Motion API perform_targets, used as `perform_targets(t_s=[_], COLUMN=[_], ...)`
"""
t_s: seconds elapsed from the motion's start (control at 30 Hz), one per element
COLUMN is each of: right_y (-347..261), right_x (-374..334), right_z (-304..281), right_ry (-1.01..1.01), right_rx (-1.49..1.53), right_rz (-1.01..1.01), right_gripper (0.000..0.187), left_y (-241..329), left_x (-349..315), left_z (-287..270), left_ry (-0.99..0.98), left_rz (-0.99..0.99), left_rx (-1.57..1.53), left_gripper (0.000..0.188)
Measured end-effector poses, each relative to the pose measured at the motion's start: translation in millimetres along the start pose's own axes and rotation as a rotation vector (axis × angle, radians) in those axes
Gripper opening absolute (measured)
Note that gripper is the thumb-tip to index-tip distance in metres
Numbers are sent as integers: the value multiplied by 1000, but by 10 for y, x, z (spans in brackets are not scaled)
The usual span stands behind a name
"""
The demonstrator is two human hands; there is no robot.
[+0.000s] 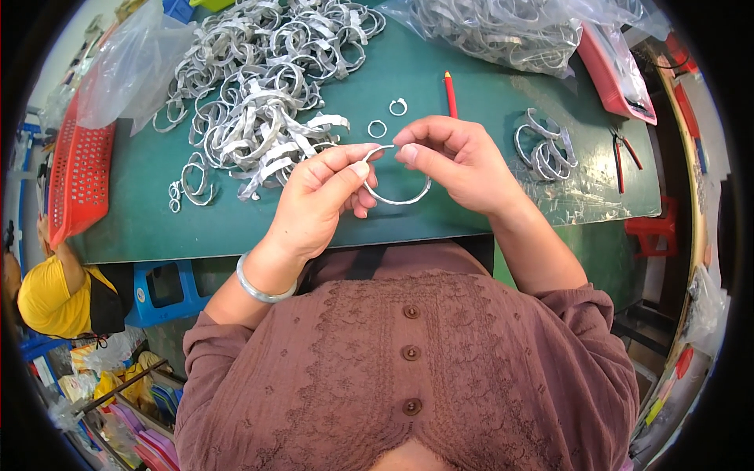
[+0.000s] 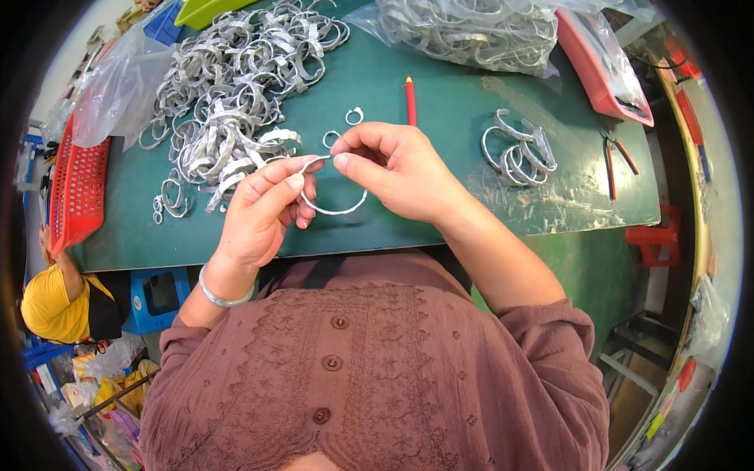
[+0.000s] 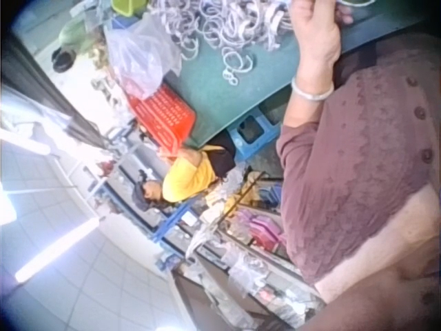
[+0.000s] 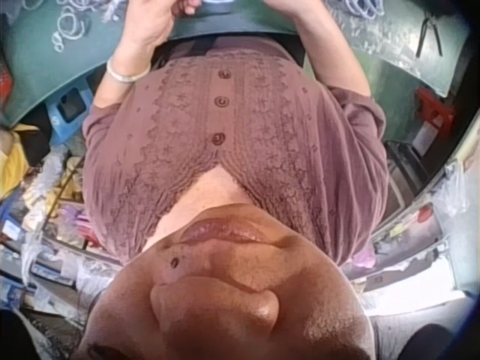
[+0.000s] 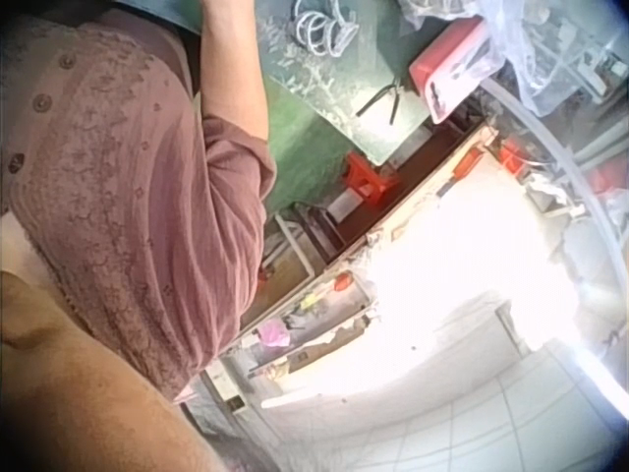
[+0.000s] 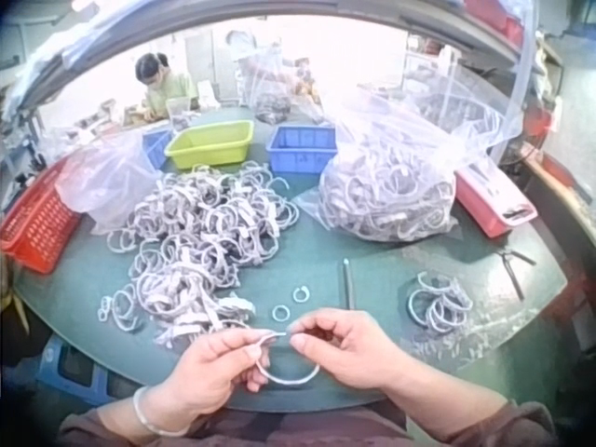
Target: The person assembles metal bracelets by hand. They pick up individual metal bands from a large pile on a table, slide a small metal ring onto one end of the band, and then press the ring into place to secure it.
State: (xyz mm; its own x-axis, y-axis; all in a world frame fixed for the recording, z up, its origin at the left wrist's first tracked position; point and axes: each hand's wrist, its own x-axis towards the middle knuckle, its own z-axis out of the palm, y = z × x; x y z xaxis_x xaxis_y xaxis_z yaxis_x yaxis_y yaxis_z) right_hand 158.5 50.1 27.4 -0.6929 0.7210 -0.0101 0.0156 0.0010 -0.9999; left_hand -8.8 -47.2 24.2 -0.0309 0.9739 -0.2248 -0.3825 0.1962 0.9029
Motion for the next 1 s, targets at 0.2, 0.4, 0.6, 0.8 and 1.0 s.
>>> perform_targets(t_s=[0.2,0.4,0.6,0.8,1.0], right_y=[28,53,29,51,81], right_x=[4,-4,-13,-17,-22], right_z=[-10,8,36,28,-3], right_ry=[-63,-64,-39,-43,-77], right_rx=[-12,16,44,50,20], right_rz=[22,-4,5,-12,-29], right_gripper=[13,11,9,9,11], left_y=[-42,-85,-93,-102,-124], left_x=[3,-15,-39,-27,-11], left_z=[-11,-10,3,-21,-42], left_ry=[-29,-51,-33,-58,-53], left_rz=[50,151,254,371,494], left_rx=[90,235,418,580,712], left_gripper=[23,26,26,26,26])
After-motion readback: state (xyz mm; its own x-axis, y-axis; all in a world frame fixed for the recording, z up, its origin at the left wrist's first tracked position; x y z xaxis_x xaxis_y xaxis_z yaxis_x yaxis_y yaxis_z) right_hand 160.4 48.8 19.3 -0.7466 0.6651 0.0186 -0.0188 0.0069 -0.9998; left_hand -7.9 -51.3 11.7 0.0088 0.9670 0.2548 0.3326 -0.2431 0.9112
